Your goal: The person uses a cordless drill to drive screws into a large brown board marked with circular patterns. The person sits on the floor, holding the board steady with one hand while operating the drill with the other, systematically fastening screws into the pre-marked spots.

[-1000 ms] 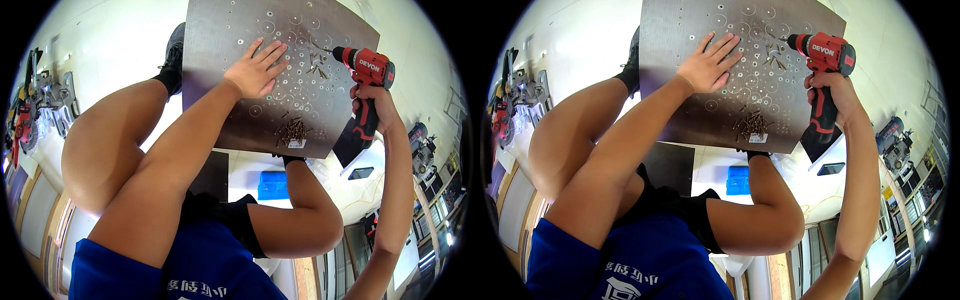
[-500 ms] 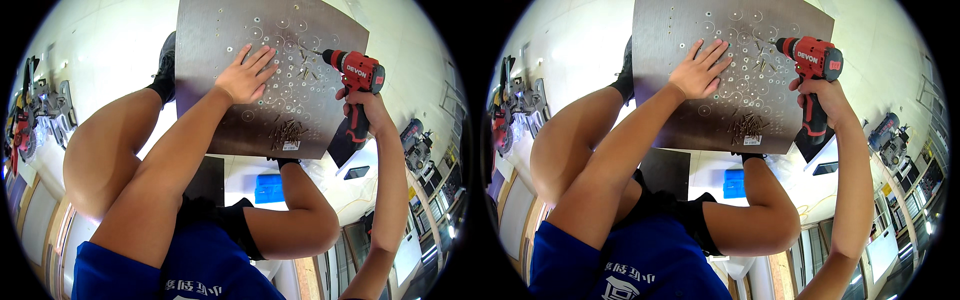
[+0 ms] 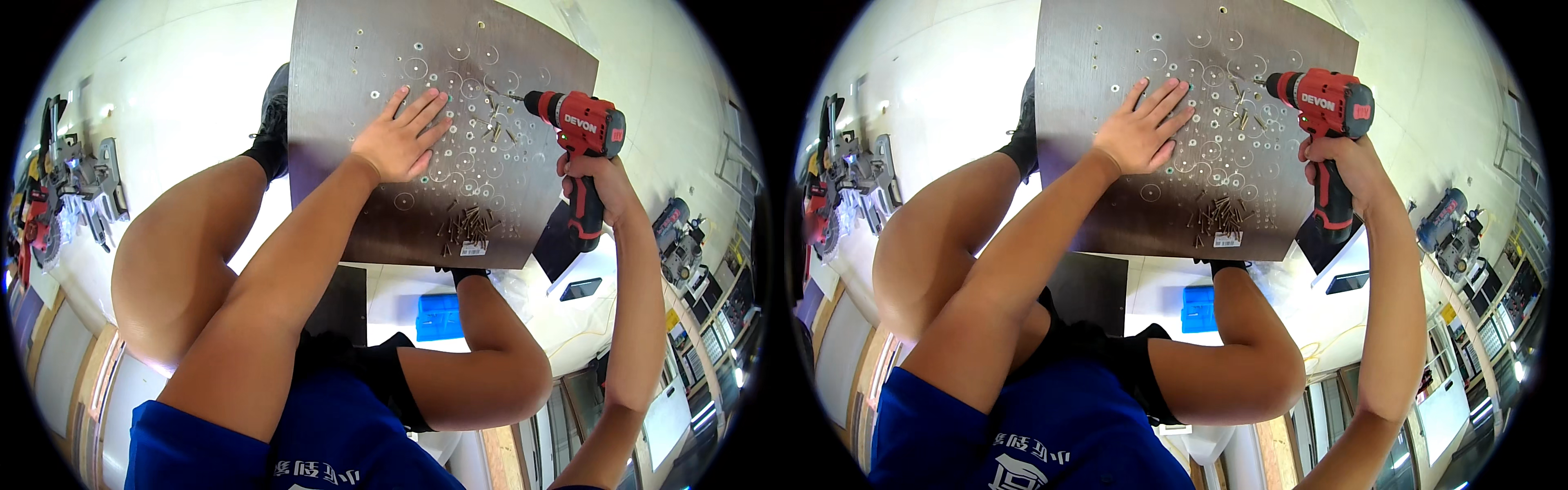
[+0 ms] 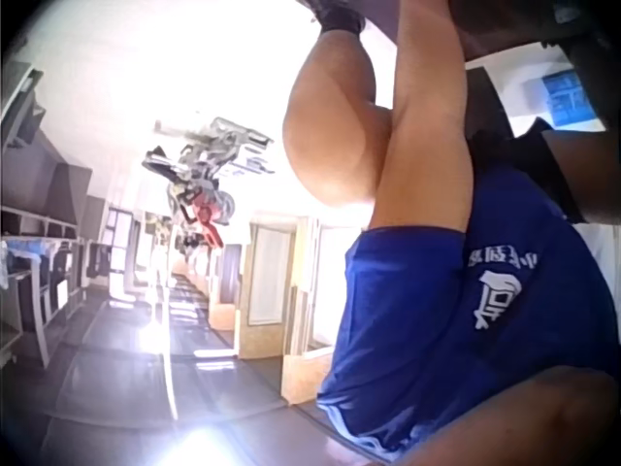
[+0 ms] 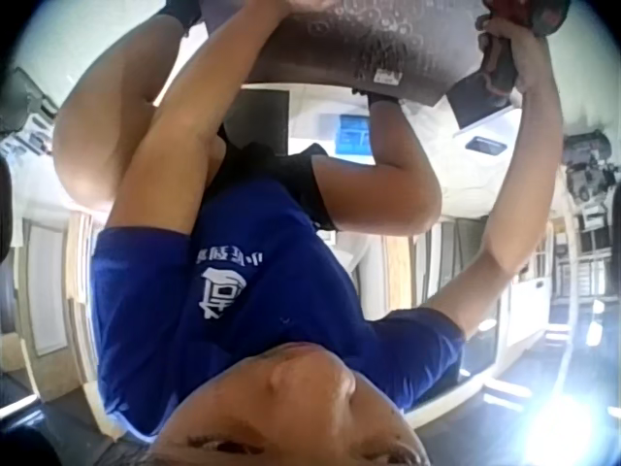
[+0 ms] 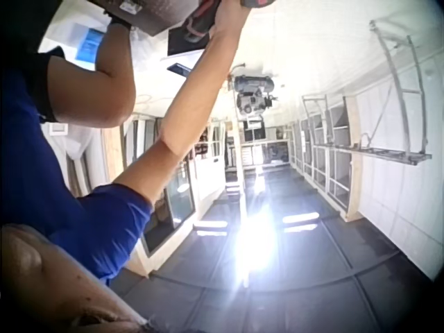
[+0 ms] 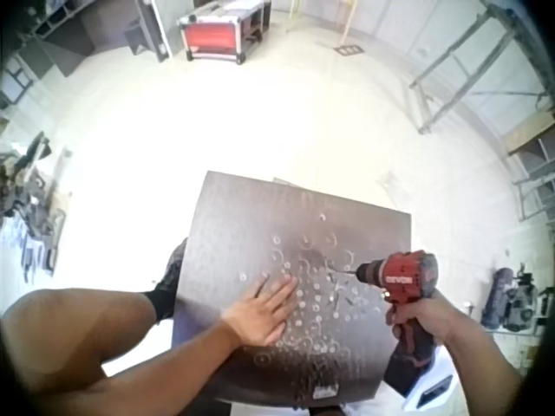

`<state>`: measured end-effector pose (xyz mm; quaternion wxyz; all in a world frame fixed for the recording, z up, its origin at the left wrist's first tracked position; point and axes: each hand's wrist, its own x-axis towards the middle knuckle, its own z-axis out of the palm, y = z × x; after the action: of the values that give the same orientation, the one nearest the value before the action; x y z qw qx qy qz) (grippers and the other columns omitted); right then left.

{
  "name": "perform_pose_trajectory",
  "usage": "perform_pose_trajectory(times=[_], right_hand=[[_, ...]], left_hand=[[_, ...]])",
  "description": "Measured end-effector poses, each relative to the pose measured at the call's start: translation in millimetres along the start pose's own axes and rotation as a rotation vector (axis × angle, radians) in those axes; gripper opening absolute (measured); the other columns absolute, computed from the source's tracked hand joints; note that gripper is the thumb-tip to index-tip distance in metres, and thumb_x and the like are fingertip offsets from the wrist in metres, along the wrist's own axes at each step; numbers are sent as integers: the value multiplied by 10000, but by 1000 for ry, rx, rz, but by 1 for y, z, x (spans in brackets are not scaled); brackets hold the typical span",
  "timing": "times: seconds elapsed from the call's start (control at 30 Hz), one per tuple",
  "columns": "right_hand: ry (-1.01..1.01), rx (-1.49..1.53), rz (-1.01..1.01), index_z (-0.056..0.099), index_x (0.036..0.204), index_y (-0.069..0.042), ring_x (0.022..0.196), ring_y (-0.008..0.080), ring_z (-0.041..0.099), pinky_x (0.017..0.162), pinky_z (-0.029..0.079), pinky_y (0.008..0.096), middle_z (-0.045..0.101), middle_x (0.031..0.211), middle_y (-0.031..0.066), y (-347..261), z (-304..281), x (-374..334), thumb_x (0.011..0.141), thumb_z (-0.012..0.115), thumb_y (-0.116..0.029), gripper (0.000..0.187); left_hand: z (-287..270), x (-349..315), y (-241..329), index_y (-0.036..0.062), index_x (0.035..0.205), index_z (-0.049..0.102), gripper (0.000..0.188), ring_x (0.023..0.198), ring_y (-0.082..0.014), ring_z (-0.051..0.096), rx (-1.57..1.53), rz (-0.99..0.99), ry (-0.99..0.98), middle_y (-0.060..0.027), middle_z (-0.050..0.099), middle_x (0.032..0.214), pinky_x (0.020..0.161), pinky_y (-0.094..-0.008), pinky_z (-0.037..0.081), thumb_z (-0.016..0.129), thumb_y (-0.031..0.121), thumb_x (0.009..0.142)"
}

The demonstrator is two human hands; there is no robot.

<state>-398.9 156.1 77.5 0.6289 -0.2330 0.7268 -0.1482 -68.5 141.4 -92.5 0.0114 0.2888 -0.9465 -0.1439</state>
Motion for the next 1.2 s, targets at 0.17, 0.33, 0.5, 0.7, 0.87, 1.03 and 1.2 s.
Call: perform_pose_trajectory(times=[0.17, 0.33, 0.5, 0.7, 0.87, 1.03, 1.2], right_hand=[[80, 60, -97, 645, 1181, -5, 652, 175, 647, 614, 540, 318, 712, 947, 103, 18, -1, -9, 747, 636, -38, 435], [137, 30, -137, 631, 1246, 1, 674, 167, 654, 624, 549, 307, 729, 1028, 118, 39, -15, -6, 757, 627, -7, 489], [89, 29, -167, 647, 1215, 1, 687, 185, 660, 634, 548, 325, 723, 1026, 117, 50, -10, -1, 752, 630, 18, 463], [-1, 12, -179, 654, 1175, -10, 691, 183, 645, 627, 532, 332, 704, 993, 104, 36, 9, 4, 724, 634, 39, 455], [-43, -53, -169, 647, 1169, -12, 695, 183, 643, 624, 529, 332, 694, 952, 95, 22, 29, 14, 718, 623, 41, 456], [-42, -75, -160, 645, 1162, -16, 693, 175, 640, 626, 528, 329, 694, 946, 86, 17, 32, 16, 716, 621, 38, 450], [-61, -97, -146, 649, 1166, -17, 694, 168, 642, 629, 531, 327, 700, 945, 79, 16, 30, 17, 723, 624, 35, 447]], left_hand=[[1, -1, -2, 152, 1558, 516, 643, 1626, -300, 222, -25, 11, 4, -146, 291, 1739, 1305, -588, 156, 573, 388, 962], [-2, 1, -1, 136, 1558, 510, 648, 1627, -304, 216, -39, 6, -2, -157, 289, 1737, 1307, -590, 148, 576, 382, 963], [-2, 0, -2, 132, 1560, 507, 651, 1627, -309, 214, -34, -5, -16, -160, 270, 1744, 1307, -590, 149, 574, 381, 962], [-2, 0, -1, 137, 1559, 509, 663, 1626, -306, 220, -41, 0, -1, -156, 283, 1739, 1307, -588, 155, 590, 390, 952], [0, -1, -2, 134, 1553, 518, 660, 1625, -302, 223, -63, 2, 22, -149, 296, 1735, 1308, -589, 156, 597, 384, 947], [0, -1, -2, 130, 1543, 532, 656, 1627, -301, 219, -75, 4, 29, -144, 297, 1735, 1311, -589, 152, 603, 382, 941], [0, -1, -2, 128, 1541, 533, 650, 1630, -301, 211, -84, 2, 26, -144, 293, 1737, 1315, -588, 146, 600, 379, 945]])
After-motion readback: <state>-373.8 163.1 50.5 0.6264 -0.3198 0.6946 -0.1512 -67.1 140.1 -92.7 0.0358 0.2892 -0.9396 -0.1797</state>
